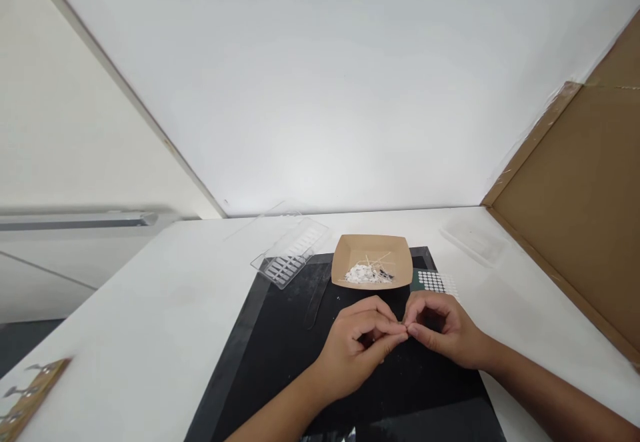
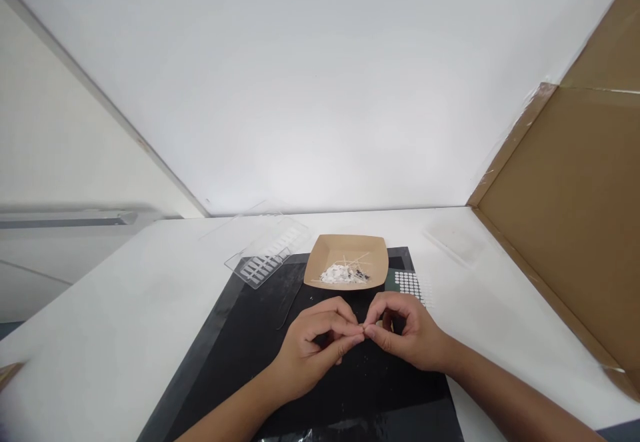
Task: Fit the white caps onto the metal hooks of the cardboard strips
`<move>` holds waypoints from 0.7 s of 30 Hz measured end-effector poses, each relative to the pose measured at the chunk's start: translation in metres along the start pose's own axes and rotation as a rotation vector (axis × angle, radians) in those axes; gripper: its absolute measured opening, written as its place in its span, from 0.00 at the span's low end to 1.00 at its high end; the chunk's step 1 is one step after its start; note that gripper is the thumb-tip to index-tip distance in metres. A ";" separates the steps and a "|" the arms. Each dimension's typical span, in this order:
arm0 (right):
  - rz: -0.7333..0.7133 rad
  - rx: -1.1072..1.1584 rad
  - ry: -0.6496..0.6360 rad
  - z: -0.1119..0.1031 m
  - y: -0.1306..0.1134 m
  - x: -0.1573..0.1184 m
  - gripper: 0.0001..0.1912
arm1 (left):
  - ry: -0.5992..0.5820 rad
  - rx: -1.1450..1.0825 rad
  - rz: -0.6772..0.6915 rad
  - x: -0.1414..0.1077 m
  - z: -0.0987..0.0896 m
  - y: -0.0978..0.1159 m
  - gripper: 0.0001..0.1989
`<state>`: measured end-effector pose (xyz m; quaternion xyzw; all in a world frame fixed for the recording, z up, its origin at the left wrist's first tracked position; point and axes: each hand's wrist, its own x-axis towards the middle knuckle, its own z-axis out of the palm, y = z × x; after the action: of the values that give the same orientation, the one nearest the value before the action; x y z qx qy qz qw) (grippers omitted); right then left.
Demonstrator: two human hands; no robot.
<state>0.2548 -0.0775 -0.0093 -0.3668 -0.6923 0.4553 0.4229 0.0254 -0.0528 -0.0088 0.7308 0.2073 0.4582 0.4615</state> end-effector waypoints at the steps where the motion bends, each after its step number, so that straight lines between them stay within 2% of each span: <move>1: 0.005 0.009 0.000 0.000 0.001 0.000 0.12 | 0.000 0.002 -0.010 0.000 0.000 0.000 0.03; 11: 0.023 -0.013 -0.032 0.001 -0.006 0.001 0.13 | -0.032 0.077 0.047 0.001 -0.003 -0.007 0.03; 15: -0.018 -0.088 -0.022 0.002 -0.009 0.000 0.13 | -0.036 0.159 0.166 0.002 -0.007 -0.012 0.01; 18: -0.046 -0.152 0.046 0.003 -0.009 -0.001 0.12 | -0.087 0.277 0.270 0.006 -0.014 -0.013 0.04; 21: -0.103 -0.236 0.103 0.002 -0.008 -0.002 0.10 | -0.107 0.409 0.345 0.009 -0.023 -0.014 0.02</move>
<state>0.2531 -0.0820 -0.0026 -0.4010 -0.7363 0.3289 0.4346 0.0119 -0.0284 -0.0130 0.8566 0.1432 0.4393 0.2295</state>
